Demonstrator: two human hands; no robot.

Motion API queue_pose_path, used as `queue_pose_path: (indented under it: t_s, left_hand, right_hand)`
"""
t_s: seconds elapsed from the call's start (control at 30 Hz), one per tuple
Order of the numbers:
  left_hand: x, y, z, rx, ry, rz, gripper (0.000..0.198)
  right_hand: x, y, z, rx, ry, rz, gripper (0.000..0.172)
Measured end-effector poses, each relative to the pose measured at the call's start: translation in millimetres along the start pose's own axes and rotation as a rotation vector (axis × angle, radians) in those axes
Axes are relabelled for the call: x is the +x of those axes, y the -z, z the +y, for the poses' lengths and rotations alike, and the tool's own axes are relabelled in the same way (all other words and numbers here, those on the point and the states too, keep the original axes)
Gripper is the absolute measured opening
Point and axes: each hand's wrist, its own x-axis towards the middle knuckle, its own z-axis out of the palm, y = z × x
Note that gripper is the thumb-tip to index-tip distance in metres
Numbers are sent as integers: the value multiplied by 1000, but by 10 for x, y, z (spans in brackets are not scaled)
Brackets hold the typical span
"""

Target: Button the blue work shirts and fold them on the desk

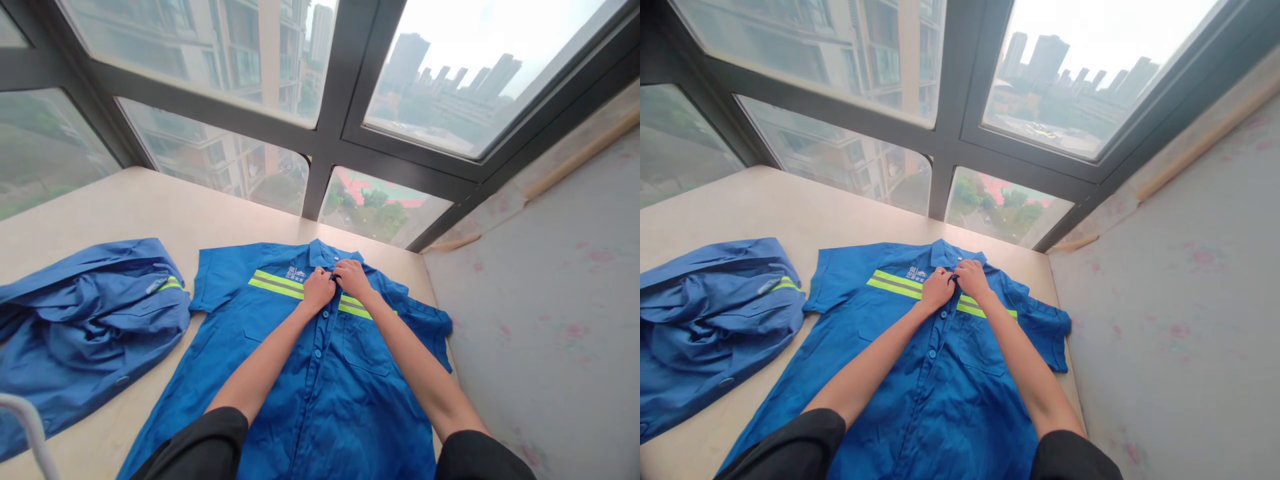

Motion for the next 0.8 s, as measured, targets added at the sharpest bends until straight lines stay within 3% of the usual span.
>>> queue_pose_path:
  t_s: [0.3, 0.6, 0.8]
  left_hand:
    - [172, 121, -112, -37, 3, -106, 26]
    - [271, 126, -103, -267, 122, -97, 12]
    - [354, 93, -163, -540, 165, -172, 11]
  right_hand:
    - [-110, -128, 147, 42, 134, 197, 16]
    - [-246, -389, 176, 85, 22, 387, 21]
    - [-261, -410, 202, 117, 3, 444, 22]
